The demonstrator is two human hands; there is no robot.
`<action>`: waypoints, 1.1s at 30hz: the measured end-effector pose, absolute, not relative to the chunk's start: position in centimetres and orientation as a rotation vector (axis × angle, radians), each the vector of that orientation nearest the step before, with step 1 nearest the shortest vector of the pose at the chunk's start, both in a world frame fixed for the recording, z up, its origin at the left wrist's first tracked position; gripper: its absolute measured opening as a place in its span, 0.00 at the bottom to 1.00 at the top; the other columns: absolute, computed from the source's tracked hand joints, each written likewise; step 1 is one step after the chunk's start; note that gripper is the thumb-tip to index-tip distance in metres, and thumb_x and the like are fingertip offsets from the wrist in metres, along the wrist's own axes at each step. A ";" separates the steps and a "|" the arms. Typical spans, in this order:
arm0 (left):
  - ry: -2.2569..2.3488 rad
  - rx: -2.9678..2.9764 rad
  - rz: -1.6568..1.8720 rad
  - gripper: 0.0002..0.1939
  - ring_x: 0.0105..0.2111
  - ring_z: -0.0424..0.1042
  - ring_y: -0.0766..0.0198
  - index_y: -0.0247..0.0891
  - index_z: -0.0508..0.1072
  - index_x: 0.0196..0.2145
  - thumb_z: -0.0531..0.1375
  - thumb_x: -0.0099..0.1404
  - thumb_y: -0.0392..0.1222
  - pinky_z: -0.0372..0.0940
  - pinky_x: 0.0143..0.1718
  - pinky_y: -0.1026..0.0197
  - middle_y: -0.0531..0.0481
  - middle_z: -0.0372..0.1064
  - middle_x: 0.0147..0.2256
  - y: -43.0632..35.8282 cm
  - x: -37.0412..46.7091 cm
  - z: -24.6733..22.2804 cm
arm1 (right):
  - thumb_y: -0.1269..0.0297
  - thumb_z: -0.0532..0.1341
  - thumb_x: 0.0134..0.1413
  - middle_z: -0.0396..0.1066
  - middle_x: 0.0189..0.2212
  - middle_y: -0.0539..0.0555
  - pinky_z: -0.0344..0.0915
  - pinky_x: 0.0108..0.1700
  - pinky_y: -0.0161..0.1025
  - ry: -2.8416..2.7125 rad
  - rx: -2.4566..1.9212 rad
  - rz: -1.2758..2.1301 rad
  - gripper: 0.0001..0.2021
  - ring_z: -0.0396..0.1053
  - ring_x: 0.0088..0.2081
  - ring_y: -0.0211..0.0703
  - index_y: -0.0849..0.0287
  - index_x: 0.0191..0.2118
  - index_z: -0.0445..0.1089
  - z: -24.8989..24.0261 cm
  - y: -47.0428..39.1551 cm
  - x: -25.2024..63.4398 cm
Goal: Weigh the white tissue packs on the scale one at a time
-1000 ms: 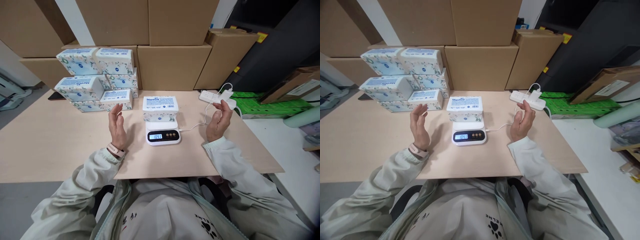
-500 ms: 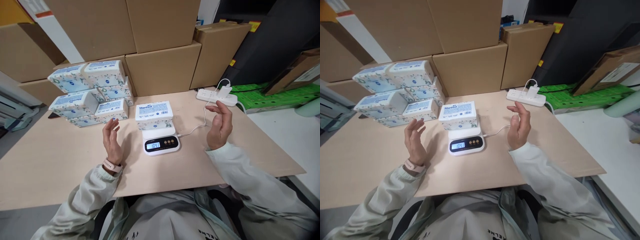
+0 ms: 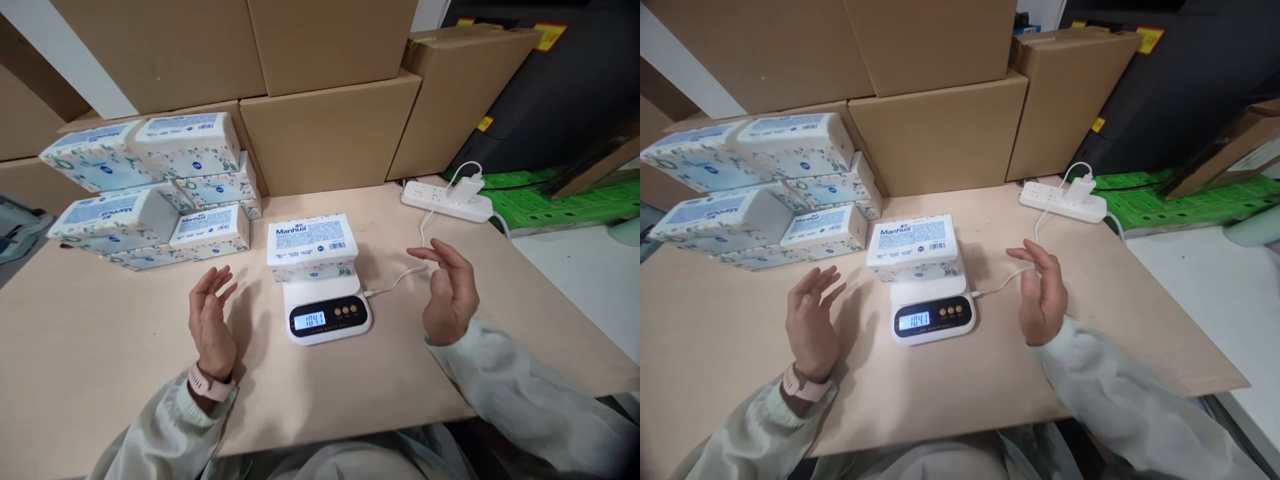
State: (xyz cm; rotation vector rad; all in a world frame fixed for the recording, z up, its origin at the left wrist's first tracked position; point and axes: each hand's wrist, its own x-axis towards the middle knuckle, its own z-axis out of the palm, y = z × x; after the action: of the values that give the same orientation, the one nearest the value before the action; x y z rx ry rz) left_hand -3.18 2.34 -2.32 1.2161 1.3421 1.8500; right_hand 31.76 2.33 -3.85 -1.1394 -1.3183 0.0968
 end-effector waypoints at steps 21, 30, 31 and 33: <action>1.379 1.143 1.722 0.25 0.59 0.74 0.51 0.41 0.73 0.57 0.60 0.72 0.59 0.68 0.60 0.47 0.39 0.74 0.60 3.7 -2.1 -2.8 | 0.51 0.55 0.74 0.80 0.54 0.56 0.69 0.66 0.61 -1.220 -1.072 0.201 0.21 0.77 0.57 0.50 0.50 0.64 0.71 -3.0 3.3 29.6; 1.280 1.257 1.964 0.27 0.69 0.66 0.47 0.44 0.72 0.61 0.61 0.72 0.60 0.57 0.73 0.41 0.39 0.69 0.64 5.0 -1.2 -3.4 | 0.52 0.48 0.72 0.79 0.50 0.58 0.72 0.57 0.65 -1.208 -1.012 -0.271 0.24 0.75 0.53 0.59 0.52 0.61 0.75 -4.3 4.7 29.0; 1.267 1.259 1.952 0.27 0.69 0.65 0.46 0.44 0.73 0.61 0.62 0.72 0.60 0.57 0.73 0.40 0.40 0.70 0.64 4.6 -1.4 -3.5 | 0.51 0.46 0.72 0.80 0.47 0.58 0.73 0.53 0.65 -1.181 -0.985 -0.359 0.26 0.75 0.49 0.60 0.51 0.60 0.77 -4.8 4.9 29.4; 1.257 1.230 1.944 0.25 0.69 0.66 0.46 0.45 0.75 0.61 0.62 0.72 0.59 0.56 0.74 0.40 0.41 0.71 0.62 3.9 -1.5 -3.7 | 0.50 0.43 0.72 0.80 0.39 0.58 0.73 0.44 0.63 -1.165 -0.957 -0.490 0.29 0.74 0.41 0.60 0.48 0.59 0.78 -5.7 5.2 30.0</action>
State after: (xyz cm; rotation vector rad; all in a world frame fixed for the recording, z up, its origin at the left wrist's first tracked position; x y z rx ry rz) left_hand -1.47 3.87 -3.69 1.2297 1.2570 1.9436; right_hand 29.98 5.18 -5.73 -0.9574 -1.1649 -0.4897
